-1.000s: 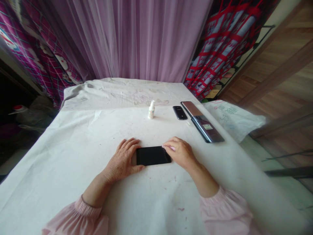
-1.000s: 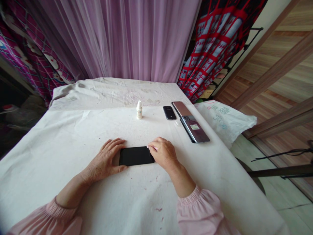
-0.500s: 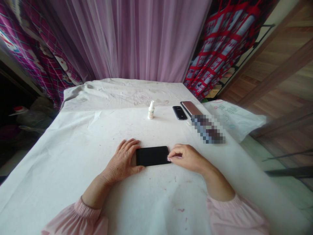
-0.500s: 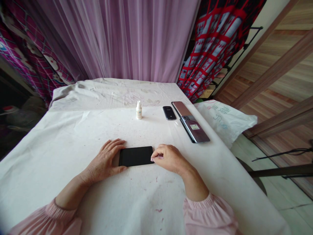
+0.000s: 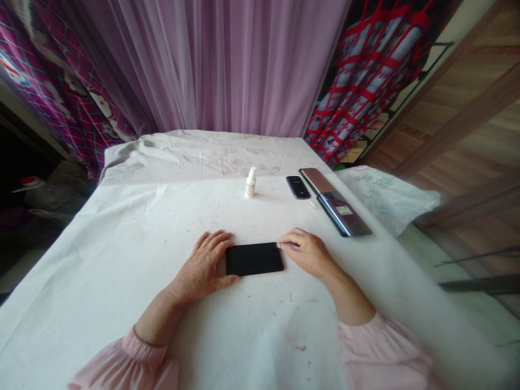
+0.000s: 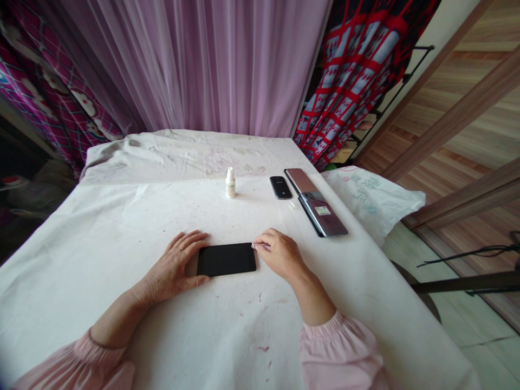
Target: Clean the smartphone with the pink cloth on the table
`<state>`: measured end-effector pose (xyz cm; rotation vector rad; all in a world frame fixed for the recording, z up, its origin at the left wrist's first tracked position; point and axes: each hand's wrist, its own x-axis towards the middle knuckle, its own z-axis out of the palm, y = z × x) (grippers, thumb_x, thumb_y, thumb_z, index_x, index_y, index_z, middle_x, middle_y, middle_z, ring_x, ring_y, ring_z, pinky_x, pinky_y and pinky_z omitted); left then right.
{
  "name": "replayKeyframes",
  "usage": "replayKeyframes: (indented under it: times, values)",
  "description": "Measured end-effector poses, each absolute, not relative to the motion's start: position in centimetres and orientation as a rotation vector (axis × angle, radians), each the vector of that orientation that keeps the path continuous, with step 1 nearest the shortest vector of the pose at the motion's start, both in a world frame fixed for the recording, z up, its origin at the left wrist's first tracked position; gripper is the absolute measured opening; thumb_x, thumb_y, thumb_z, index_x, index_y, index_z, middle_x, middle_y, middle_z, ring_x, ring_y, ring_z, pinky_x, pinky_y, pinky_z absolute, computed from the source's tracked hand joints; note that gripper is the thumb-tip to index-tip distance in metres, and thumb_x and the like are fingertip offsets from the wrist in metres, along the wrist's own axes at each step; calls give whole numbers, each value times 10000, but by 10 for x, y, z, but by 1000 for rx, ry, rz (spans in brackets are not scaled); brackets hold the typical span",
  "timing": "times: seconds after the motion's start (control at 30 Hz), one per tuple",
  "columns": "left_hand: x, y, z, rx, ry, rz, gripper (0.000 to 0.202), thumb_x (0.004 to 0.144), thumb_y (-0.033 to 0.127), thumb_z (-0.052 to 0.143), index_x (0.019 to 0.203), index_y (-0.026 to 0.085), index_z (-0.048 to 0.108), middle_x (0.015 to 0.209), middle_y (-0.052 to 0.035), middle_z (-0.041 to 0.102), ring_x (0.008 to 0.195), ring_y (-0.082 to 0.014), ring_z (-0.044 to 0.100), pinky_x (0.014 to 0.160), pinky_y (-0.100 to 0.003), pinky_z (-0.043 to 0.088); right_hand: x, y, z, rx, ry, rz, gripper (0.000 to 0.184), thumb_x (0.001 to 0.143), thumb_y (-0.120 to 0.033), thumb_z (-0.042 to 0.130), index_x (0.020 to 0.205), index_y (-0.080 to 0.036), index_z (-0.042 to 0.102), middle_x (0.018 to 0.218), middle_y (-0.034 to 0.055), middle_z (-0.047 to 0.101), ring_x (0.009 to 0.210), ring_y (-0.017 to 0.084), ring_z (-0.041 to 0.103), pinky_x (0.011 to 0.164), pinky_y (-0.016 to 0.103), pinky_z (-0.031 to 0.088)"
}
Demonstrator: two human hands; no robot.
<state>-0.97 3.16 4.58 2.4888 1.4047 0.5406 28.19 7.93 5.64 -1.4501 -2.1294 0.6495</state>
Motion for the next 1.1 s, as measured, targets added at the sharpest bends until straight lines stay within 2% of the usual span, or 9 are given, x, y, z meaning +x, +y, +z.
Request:
replayKeyframes:
  times: [0.33,0.93,1.1]
  values:
    - [-10,32,44,2495,1405,525,670,776,658,624,1251,199,509,1398,-164,520,1349,-359,412,1130,-614,240,272,86,61,-1451,-2255,486,164,844,-173,624,826,-268,757,885,-9,698,836,141,649,765,244,457]
    - [-11,32,40,2508,1413,568,654,775,651,629,1255,223,508,1400,-143,521,1350,-345,413,1136,-592,238,230,88,84,-1485,-2508,511,165,870,-204,627,878,-288,770,958,-10,704,905,142,637,785,233,438]
    - [-11,32,38,2522,1409,567,678,769,661,632,1249,199,505,1394,-162,524,1350,-351,412,1131,-601,244,216,85,83,-1416,-2523,489,174,880,-203,614,904,-279,770,977,0,705,934,152,633,804,241,442]
